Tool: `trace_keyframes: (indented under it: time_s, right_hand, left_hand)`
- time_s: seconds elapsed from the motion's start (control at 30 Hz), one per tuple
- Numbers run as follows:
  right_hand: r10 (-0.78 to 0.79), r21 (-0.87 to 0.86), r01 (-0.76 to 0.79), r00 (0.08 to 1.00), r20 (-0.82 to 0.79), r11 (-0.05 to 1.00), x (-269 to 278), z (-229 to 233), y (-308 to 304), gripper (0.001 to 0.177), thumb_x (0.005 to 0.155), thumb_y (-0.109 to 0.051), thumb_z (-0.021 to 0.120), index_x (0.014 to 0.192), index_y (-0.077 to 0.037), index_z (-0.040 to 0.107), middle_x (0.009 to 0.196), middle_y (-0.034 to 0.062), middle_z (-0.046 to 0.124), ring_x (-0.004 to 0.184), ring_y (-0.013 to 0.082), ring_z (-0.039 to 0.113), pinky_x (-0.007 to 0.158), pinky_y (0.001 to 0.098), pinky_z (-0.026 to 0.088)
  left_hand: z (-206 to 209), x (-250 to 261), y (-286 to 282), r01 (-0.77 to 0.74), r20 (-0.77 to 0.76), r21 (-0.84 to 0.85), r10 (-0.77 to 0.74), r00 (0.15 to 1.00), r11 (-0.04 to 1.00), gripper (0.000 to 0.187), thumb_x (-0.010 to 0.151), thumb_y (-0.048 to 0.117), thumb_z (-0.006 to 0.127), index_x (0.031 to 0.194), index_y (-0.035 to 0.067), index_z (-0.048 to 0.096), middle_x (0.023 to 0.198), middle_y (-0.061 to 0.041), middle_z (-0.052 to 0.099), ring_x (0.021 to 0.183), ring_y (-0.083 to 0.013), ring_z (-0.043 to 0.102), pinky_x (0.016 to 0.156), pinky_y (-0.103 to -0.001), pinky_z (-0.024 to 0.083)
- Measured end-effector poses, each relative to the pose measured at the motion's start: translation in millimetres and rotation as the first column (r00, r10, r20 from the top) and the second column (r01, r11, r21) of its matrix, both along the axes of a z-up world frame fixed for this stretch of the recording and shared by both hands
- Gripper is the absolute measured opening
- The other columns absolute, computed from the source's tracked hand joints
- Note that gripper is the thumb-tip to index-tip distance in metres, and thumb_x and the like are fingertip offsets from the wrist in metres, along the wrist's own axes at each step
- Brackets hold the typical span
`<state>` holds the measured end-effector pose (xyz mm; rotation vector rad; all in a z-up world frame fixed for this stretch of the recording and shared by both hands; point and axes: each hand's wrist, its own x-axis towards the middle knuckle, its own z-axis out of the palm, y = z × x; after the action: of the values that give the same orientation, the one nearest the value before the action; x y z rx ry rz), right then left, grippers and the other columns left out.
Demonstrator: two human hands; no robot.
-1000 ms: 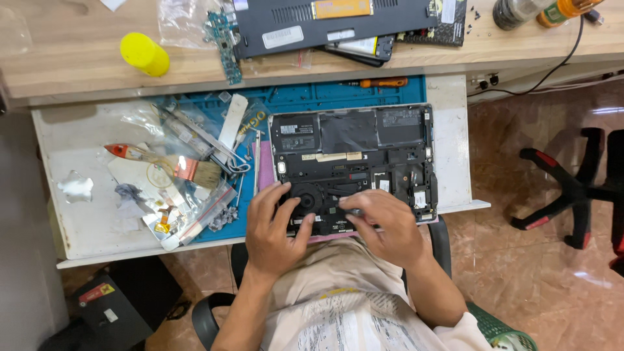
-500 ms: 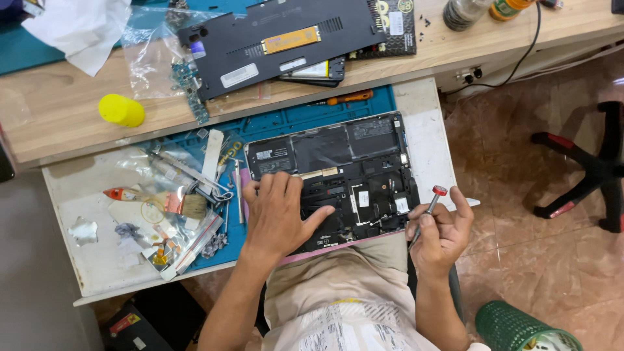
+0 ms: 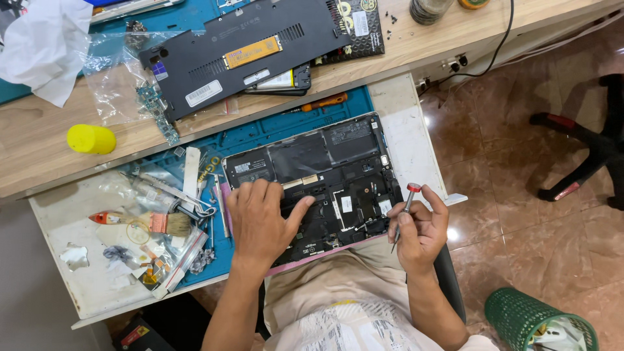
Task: The person works on the internal components of a disassembled laptop placed on their lap. They use a screwdriver to tighten screws on the motherboard and other parts while occasionally adjusting the laptop's position.
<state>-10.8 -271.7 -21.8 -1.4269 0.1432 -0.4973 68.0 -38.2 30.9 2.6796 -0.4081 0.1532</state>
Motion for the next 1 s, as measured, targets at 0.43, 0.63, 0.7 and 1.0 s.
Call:
trace_keyframes:
  time_s: [0.43,0.63,0.7,1.0]
  right_hand:
    - [0.01,0.026,-0.01,1.0,-0.023,1.0,0,-1,-2,0.05,0.082,0.002,0.048,0.129,0.004,0.03,0.068,0.0231,0.056,0.034,0.0163,0.049,0.028,0.0212,0.042]
    - [0.018,0.019,-0.018,0.999,-0.032,1.0,1,0,-1,0.05,0.082,0.001,0.048,0.129,0.003,0.031,0.068,0.0226,0.057,0.034,0.0159,0.049,0.029,0.0214,0.042]
    - [0.018,0.003,-0.018,0.999,-0.042,1.0,1,1,-1,0.049,0.083,0.0,0.048,0.129,0.004,0.031,0.068,0.0225,0.057,0.035,0.0162,0.049,0.028,0.0215,0.042]
    - [0.025,-0.008,-0.026,0.996,-0.083,1.0,0,2,-2,0.05,0.085,0.002,0.045,0.132,0.001,0.029,0.071,0.0219,0.055,0.036,0.0162,0.049,0.029,0.021,0.042]
  left_hand:
    - [-6,-5,10,-0.125,0.018,0.1,0.123,0.992,0.987,0.045,0.089,0.05,0.053,0.064,0.013,0.046,0.066,-0.001,0.034,0.071,-0.0209,0.041,0.07,-0.038,0.035]
    - [-11,-5,11,-0.156,-0.04,0.069,0.159,0.986,0.985,0.043,0.093,0.046,0.047,0.064,0.014,0.045,0.066,0.0,0.035,0.074,-0.0203,0.041,0.073,-0.04,0.033]
    - [-11,-4,11,-0.168,-0.03,0.069,0.17,0.985,0.983,0.042,0.094,0.043,0.046,0.063,0.014,0.044,0.064,0.0,0.035,0.073,-0.02,0.041,0.073,-0.04,0.033]
    - [34,-11,37,-0.012,-0.103,-0.03,0.009,0.995,0.999,0.021,0.093,0.02,0.044,0.081,0.014,0.06,0.077,0.0,0.05,0.082,-0.018,0.048,0.073,-0.034,0.03]
